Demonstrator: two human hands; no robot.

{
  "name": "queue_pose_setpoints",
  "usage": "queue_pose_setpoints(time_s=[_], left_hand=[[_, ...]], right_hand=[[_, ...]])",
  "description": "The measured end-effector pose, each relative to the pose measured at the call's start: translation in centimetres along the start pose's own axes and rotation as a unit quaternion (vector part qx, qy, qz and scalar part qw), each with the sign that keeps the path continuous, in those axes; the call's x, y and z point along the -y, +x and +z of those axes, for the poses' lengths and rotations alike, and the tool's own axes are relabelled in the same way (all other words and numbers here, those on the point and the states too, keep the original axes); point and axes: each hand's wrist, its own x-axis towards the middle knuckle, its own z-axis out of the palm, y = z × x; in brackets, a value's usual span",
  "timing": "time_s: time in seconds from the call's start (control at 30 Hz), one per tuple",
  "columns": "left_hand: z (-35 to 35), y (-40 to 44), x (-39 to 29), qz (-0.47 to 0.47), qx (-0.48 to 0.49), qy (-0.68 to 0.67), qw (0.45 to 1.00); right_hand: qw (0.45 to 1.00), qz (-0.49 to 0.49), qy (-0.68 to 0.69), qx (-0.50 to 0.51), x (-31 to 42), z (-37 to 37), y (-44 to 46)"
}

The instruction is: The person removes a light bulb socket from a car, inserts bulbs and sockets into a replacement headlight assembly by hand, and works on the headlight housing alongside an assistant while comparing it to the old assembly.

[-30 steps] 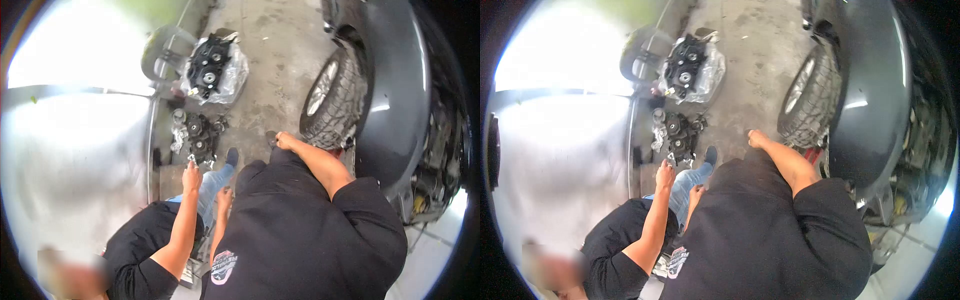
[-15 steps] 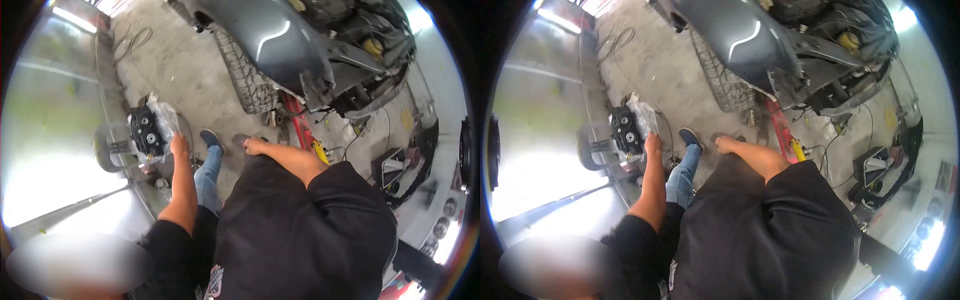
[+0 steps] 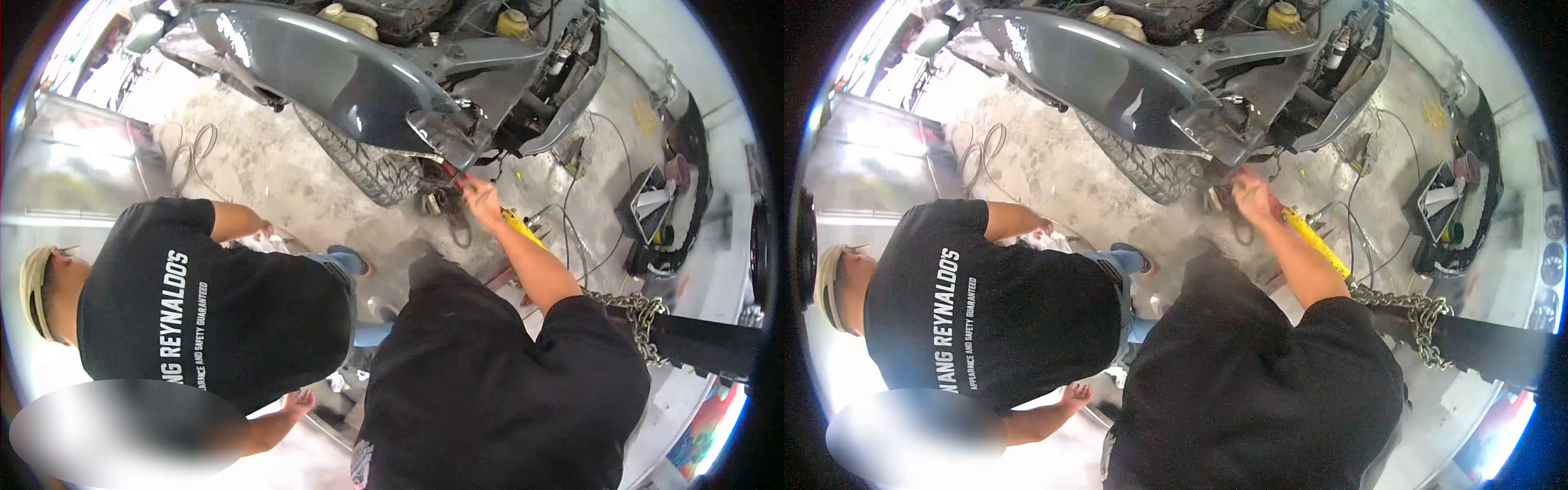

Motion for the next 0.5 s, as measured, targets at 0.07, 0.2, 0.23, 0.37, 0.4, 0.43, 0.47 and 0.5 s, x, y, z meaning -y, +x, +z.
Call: queue_pose_setpoints(time_s=[0.07, 0.2, 0.23, 0.37, 0.4, 0.43, 0.47, 0.5], left_hand=[[0.3, -0.6, 0.4, -0.003, 0.013, 0.006, 1.000], [0.9, -2.1, 1.4, -0.019, 0.037, 0.009, 0.999], [1.2, -2.4, 1.6, -0.022, 0.043, 0.009, 0.999], [1.8, -4.6, 1.6, -0.041, 0.068, 0.005, 0.997], [1.6, -5.0, 1.7, -0.044, 0.072, 0.007, 0.996], [1.2, -5.0, 1.6, -0.047, 0.076, 0.011, 0.996], [0.2, -4.6, 1.8, -0.045, 0.079, 0.019, 0.996], [-0.2, -4.5, 1.7, -0.046, 0.083, 0.023, 0.995]], right_hand=[[0.996, 0.034, -0.019, -0.081, 0.7, -2.8, 3.4], [0.978, 0.068, 0.091, -0.175, 2.7, -6.7, 10.7], [0.979, 0.074, 0.078, -0.171, 3.0, -7.4, 12.3], [0.986, 0.121, 0.070, -0.089, -1.4, -5.7, 18.1], [0.988, 0.124, 0.072, -0.064, -2.3, -5.2, 18.6], [0.987, 0.142, 0.064, -0.043, -2.1, -5.2, 18.9], [0.985, 0.161, 0.056, -0.022, -1.9, -5.2, 19.2], [0.983, 0.179, 0.046, -0.002, -1.8, -5.3, 19.3]])
